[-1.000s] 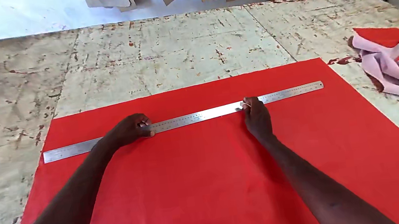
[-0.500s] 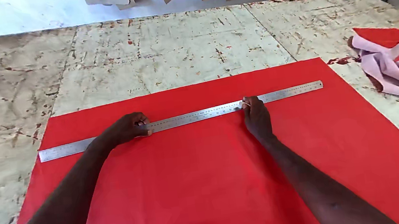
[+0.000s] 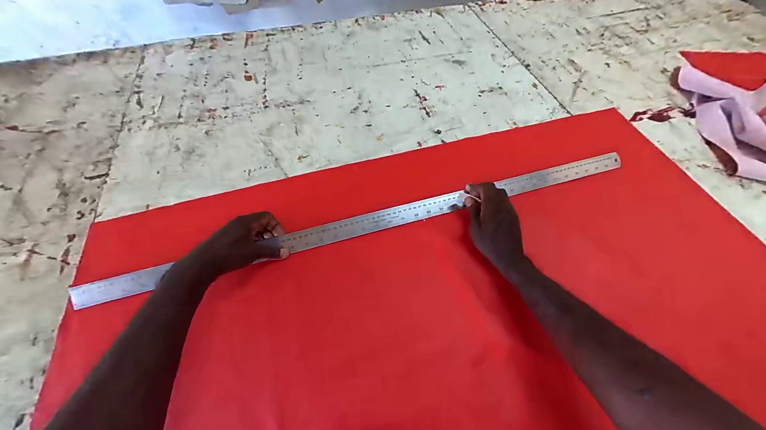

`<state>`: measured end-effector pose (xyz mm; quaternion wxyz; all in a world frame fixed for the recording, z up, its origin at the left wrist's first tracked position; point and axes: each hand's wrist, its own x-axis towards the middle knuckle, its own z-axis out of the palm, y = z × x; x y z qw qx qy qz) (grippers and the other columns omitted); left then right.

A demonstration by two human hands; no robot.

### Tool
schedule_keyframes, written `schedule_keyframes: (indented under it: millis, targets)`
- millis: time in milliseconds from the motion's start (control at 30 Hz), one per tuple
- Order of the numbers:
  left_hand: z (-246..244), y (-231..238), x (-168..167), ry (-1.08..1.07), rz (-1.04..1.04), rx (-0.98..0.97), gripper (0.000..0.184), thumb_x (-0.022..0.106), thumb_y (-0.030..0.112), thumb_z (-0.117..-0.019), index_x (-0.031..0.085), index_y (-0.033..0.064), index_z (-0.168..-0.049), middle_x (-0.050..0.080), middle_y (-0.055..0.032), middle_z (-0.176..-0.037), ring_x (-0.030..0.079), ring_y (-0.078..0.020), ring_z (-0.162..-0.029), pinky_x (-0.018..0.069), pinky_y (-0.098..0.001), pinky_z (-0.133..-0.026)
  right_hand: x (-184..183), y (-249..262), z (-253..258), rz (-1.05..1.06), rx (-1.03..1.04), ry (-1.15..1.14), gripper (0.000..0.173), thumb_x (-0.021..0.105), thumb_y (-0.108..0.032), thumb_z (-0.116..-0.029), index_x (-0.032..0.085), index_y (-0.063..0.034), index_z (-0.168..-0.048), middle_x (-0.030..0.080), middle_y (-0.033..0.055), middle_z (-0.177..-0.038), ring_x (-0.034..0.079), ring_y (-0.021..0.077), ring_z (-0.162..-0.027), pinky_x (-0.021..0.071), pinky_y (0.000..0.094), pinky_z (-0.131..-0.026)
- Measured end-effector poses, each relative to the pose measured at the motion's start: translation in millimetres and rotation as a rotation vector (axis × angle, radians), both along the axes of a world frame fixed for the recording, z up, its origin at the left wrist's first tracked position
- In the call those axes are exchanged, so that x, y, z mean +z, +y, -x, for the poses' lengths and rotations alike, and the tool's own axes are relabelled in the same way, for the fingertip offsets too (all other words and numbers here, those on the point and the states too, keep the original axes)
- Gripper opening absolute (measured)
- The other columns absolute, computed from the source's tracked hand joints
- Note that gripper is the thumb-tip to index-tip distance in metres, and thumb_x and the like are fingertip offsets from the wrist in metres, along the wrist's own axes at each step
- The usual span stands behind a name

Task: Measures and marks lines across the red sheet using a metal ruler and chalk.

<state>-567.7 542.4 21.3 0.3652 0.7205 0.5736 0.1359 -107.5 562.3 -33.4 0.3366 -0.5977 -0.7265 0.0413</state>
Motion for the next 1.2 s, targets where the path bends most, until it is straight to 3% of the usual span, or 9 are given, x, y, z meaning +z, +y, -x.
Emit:
schedule_keyframes:
  millis: [200,333,400,467,533,633,700,867,1200]
  targets:
    - [-5,4,4,0.110,0.010,-0.012,0.029,0.081,0.013,-0.0877,0.064,0.0002,-0.106,0.065,-0.0150,-0.091,0.064,-0.0277,-0.083,0.0545,-0.0506,-0.079,-1,0,-1,-0.008,-0.004,0.012,0.033,0.047,-0.025,-0.1079,0.062,-0.0044,-0.128,0.068,0.0145,-0.121,0.064,0.0323,-0.117,0.0531,0.0504,-0.098]
    - [-19,9,11,0.327,0.037,0.021,0.035,0.082,0.018,-0.0883,0.066,-0.0012,-0.113,0.068,-0.0217,-0.105,0.066,-0.0382,-0.100,0.0515,-0.0627,-0.092,1,0,-4,-0.005,-0.006,0.070,0.035,0.046,-0.025,-0.1080,0.063,-0.0029,-0.130,0.067,0.0173,-0.122,0.064,0.0329,-0.116,0.0536,0.0496,-0.098]
    - [-22,9,10,0.377,0.042,0.053,0.036,0.083,0.018,-0.0872,0.068,-0.0004,-0.114,0.069,-0.0221,-0.107,0.067,-0.0395,-0.102,0.0512,-0.0647,-0.093,2,2,-8,-0.018,0.001,0.165,0.032,0.049,-0.026,-0.1066,0.064,-0.0010,-0.118,0.066,0.0187,-0.111,0.065,0.0324,-0.105,0.0548,0.0504,-0.090]
    - [-25,9,11,0.387,0.049,0.075,0.036,0.083,0.018,-0.0872,0.068,-0.0004,-0.114,0.069,-0.0227,-0.106,0.067,-0.0408,-0.102,0.0507,-0.0661,-0.092,1,5,-16,-0.025,0.020,0.290,0.028,0.054,-0.025,-0.1049,0.065,0.0006,-0.111,0.067,0.0161,-0.102,0.067,0.0259,-0.089,0.0574,0.0454,-0.080]
    - [-26,10,10,0.388,0.054,0.083,0.038,0.084,0.018,-0.0867,0.067,-0.0009,-0.115,0.069,-0.0237,-0.108,0.066,-0.0424,-0.103,0.0501,-0.0673,-0.093,8,2,-19,0.097,0.026,0.410,0.027,0.062,-0.022,-0.1009,0.065,0.0017,-0.112,0.069,0.0136,-0.094,0.069,0.0219,-0.075,0.0607,0.0422,-0.069]
    - [-25,11,10,0.411,0.062,0.076,0.036,0.083,0.018,-0.0870,0.067,-0.0001,-0.113,0.069,-0.0223,-0.106,0.067,-0.0410,-0.102,0.0509,-0.0654,-0.092,24,-1,-11,0.325,0.040,0.525,0.031,0.069,-0.012,-0.0958,0.060,0.0019,-0.122,0.070,0.0135,-0.092,0.072,0.0219,-0.069,0.0652,0.0402,-0.064]
    - [-23,11,7,0.398,0.068,0.082,0.035,0.084,0.017,-0.0869,0.068,0.0011,-0.113,0.069,-0.0215,-0.106,0.067,-0.0399,-0.100,0.0517,-0.0647,-0.090,29,0,-6,0.386,0.032,0.453,0.033,0.069,-0.013,-0.0951,0.062,-0.0002,-0.125,0.071,0.0126,-0.091,0.072,0.0219,-0.070,0.0647,0.0412,-0.065]
    - [-26,9,11,0.360,0.082,0.108,0.035,0.083,0.016,-0.0870,0.067,0.0003,-0.114,0.069,-0.0217,-0.105,0.067,-0.0394,-0.099,0.0516,-0.0638,-0.090,30,3,-1,0.376,0.016,0.233,0.026,0.066,-0.016,-0.0936,0.069,-0.0036,-0.116,0.071,0.0108,-0.084,0.070,0.0230,-0.070,0.0604,0.0466,-0.068]
    - [-25,9,10,0.413,0.048,0.086,0.036,0.085,0.019,-0.0859,0.068,0.0012,-0.113,0.069,-0.0219,-0.108,0.066,-0.0412,-0.103,0.0507,-0.0661,-0.092,35,4,8,0.356,-0.010,0.090,0.023,0.066,-0.017,-0.0930,0.069,-0.0028,-0.111,0.068,0.0133,-0.084,0.067,0.0295,-0.075,0.0559,0.0525,-0.070]
